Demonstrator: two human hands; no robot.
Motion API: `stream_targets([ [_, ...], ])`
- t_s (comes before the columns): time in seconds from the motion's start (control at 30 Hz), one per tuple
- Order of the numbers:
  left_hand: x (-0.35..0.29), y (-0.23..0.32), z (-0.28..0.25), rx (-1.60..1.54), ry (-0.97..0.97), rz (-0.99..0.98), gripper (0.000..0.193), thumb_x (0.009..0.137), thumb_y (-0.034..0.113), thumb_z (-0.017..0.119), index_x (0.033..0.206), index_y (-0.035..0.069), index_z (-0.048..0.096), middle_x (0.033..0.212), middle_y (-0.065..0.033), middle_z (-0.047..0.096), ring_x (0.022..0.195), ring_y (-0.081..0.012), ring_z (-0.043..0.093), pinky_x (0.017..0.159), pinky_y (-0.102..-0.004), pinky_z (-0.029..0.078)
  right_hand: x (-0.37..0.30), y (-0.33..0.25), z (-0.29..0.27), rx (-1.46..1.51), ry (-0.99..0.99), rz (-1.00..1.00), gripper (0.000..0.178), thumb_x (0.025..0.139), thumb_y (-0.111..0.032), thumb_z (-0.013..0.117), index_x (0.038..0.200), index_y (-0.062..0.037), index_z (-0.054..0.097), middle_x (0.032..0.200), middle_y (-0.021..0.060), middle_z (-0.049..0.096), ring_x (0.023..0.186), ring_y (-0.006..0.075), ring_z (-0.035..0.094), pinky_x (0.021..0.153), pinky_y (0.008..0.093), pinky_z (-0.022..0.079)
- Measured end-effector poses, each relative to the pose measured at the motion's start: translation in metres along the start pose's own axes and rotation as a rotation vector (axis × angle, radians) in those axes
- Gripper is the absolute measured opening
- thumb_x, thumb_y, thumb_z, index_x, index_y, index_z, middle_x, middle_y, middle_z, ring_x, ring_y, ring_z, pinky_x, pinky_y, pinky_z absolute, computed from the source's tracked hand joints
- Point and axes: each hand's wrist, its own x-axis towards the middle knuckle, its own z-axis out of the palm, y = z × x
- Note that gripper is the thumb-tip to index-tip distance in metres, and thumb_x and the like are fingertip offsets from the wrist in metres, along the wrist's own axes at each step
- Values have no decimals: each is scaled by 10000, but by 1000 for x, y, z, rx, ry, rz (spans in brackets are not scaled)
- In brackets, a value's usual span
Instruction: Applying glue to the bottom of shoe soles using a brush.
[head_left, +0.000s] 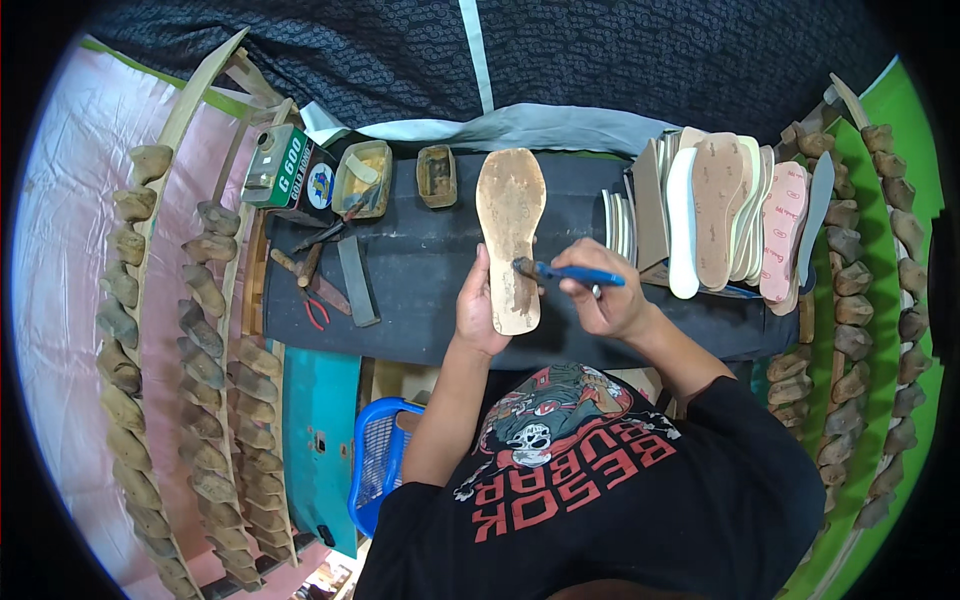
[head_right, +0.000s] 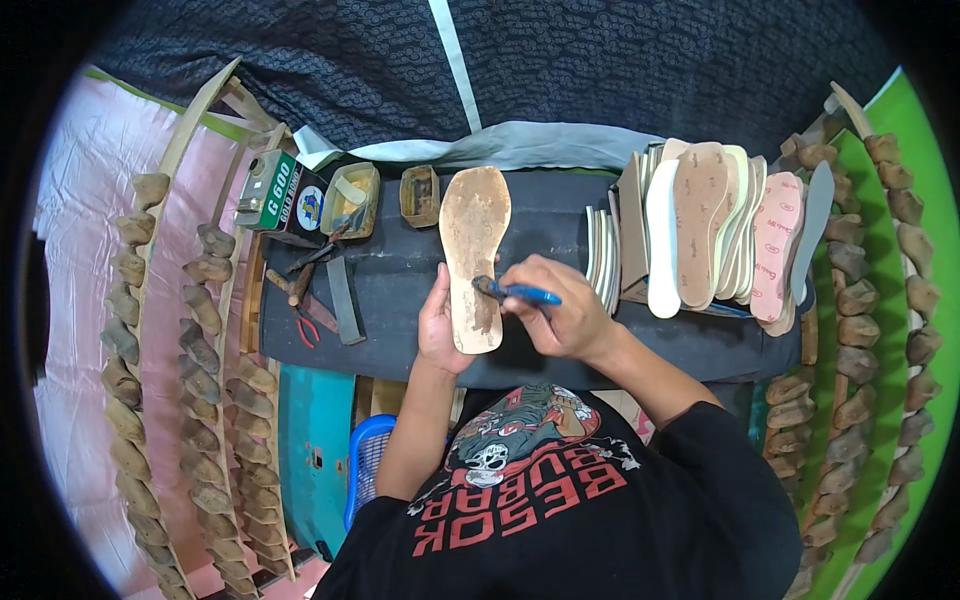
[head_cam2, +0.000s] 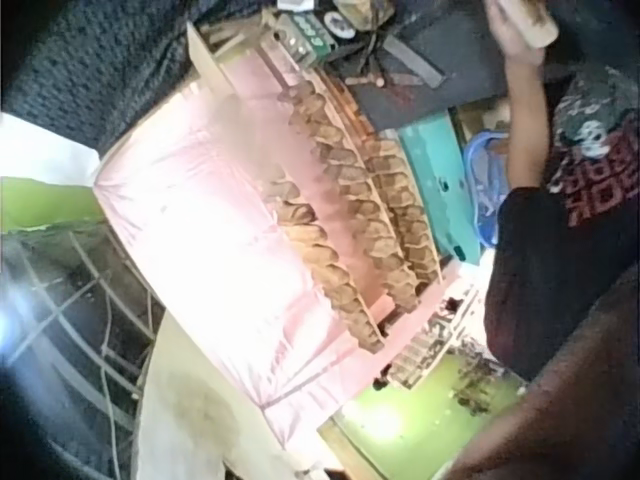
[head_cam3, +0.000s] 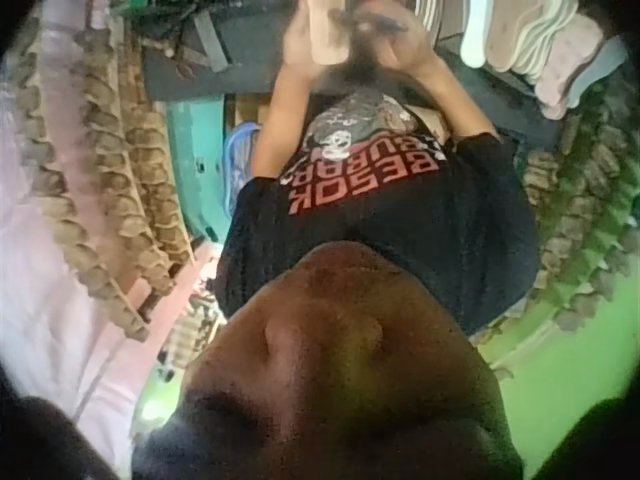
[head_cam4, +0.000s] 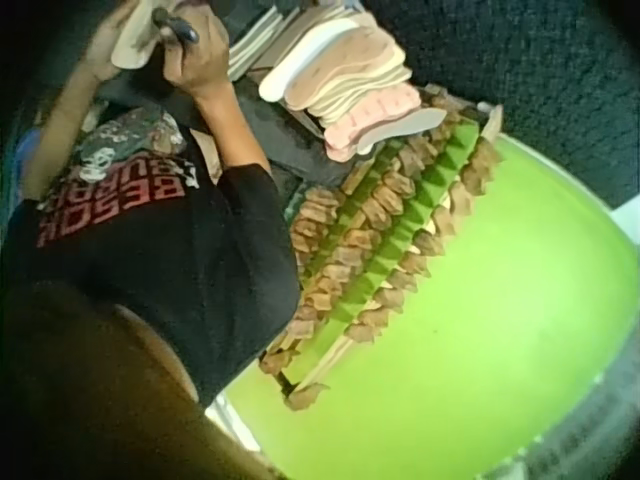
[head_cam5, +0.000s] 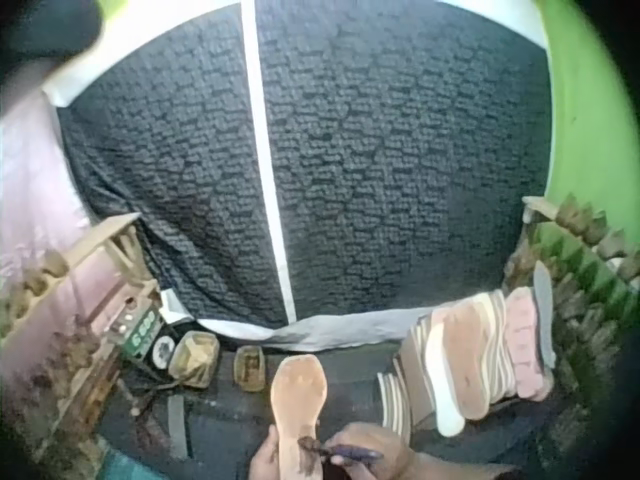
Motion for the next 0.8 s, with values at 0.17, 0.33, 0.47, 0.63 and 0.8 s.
stream_targets([
  [0.17, 1, 6, -16, -12, 14, -50, 530, 1065, 504, 385, 1290, 69, 588, 1036, -113, 705, 921, -236, 699, 809, -417, 593, -3, -19, 9, 129, -280, -93, 167, 877, -67, 690, 993, 15, 601, 865, 143, 655, 717, 323, 649, 665, 402, 529],
  [0.33, -4, 6, -14, -46, 20, -72, 510, 1069, 495, 378, 1273, 80, 593, 1059, -94, 702, 907, -222, 694, 792, -409, 590, 6, 5, 19, 64, -82, -24, 148, 939, -106, 658, 1007, 12, 601, 893, 137, 661, 720, 314, 653, 653, 389, 529],
  [0.47, -8, 6, -14, -43, -26, -48, 477, 1075, 460, 381, 1274, 82, 592, 1079, -79, 698, 925, -197, 683, 806, -367, 565, 11, 7, 24, -4, -10, 23, 150, 916, -61, 662, 1023, 13, 588, 844, 131, 649, 668, 294, 640, 608, 370, 514],
  [0.63, -2, 8, -22, -22, -1, -43, 450, 1077, 424, 384, 1273, 73, 586, 1101, -84, 688, 963, -190, 671, 811, -347, 556, 1, -6, 29, 64, -140, -23, 184, 868, -34, 694, 1010, 24, 593, 820, 143, 656, 652, 301, 655, 599, 387, 530],
  [0.8, -4, 6, -23, -3, -20, -67, 446, 1077, 427, 376, 1287, 90, 579, 1108, -64, 686, 972, -191, 667, 857, -345, 541, 7, 7, 30, -41, 62, 171, 107, 913, -39, 651, 975, 28, 595, 840, 122, 667, 657, 277, 676, 591, 369, 541],
])
